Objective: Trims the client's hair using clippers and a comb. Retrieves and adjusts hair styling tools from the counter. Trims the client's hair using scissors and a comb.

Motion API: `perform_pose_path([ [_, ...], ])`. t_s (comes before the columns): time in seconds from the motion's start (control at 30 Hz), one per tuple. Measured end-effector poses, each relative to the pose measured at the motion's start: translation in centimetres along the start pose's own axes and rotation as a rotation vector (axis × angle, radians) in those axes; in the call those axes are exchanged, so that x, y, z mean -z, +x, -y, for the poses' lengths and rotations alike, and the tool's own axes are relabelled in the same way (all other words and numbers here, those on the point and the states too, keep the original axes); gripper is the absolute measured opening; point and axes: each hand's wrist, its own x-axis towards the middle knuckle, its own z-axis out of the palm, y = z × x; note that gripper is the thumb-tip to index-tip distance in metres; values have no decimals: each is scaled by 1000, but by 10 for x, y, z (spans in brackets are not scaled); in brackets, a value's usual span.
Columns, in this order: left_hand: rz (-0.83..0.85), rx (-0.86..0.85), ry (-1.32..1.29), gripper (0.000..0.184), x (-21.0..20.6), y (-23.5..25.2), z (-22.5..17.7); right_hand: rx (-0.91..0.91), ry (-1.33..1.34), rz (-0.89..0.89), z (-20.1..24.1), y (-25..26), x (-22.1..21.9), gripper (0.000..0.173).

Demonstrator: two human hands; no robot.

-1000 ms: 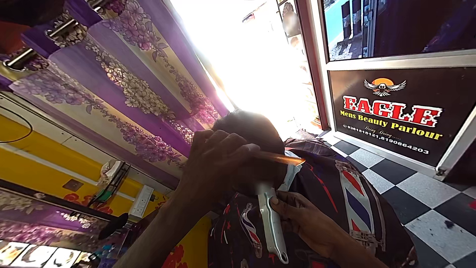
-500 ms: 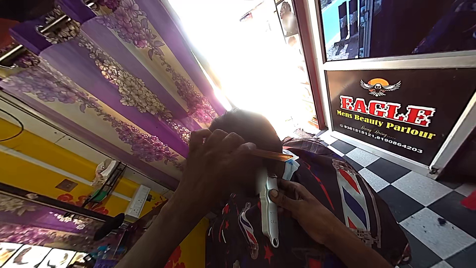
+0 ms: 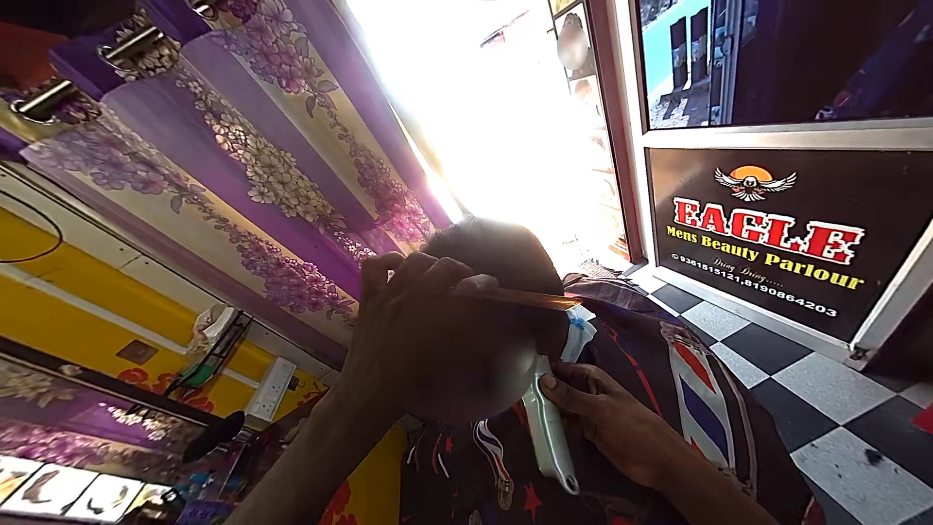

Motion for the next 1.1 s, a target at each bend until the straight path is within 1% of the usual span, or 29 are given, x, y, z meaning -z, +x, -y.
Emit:
perform_pose_path([
  [0.1, -97, 64, -30, 27, 4, -2, 5, -34, 54, 176, 1, -13, 4, 35],
  [0.2, -157, 137, -79, 25, 5, -10, 16, 14, 56, 318, 0, -27, 8, 39],
  [0.27, -150, 168, -86, 25, 0, -18, 23, 74, 116, 370, 1, -37, 11, 46],
  [0.33, -105, 195, -68, 26, -5, -28, 28, 116, 259, 375, 4, -46, 10, 53],
  [0.4, -50, 191, -53, 26, -11, -37, 32, 153, 326, 287, 8, -53, 8, 54],
  [0.47, -31, 154, -71, 27, -15, -47, 36, 184, 250, 155, 12, -60, 11, 53],
  [0.5, -35, 121, -89, 28, -15, -51, 38, 178, 160, 103, 18, -64, 12, 57],
  [0.57, -74, 44, -134, 27, -14, -58, 38, 163, -71, -34, 32, -70, 15, 72],
  [0.6, -93, 14, -158, 26, -12, -62, 37, 177, -192, -124, 40, -71, 15, 75],
  [0.67, -89, -31, -188, 22, -11, -70, 31, 244, -426, -294, 51, -72, 12, 64],
  [0.7, -59, -50, -200, 21, -12, -74, 27, 264, -525, -354, 55, -69, 10, 61],
  [0.73, -17, -62, -220, 20, -13, -77, 21, 273, -610, -376, 56, -66, 9, 60],
  [0.8, 107, -69, -258, 21, -16, -79, 10, 284, -735, -355, 56, -57, 5, 56],
  [0.93, 311, -71, -297, 19, -36, -78, -3, 369, -983, -377, 51, -34, -4, 53],
  [1.0, 348, -80, -281, 20, -40, -77, -6, 358, -1003, -382, 48, -24, -7, 51],
  [1.1, 347, -77, -250, 20, -42, -81, -7, 306, -996, -350, 47, -13, -11, 50],
])
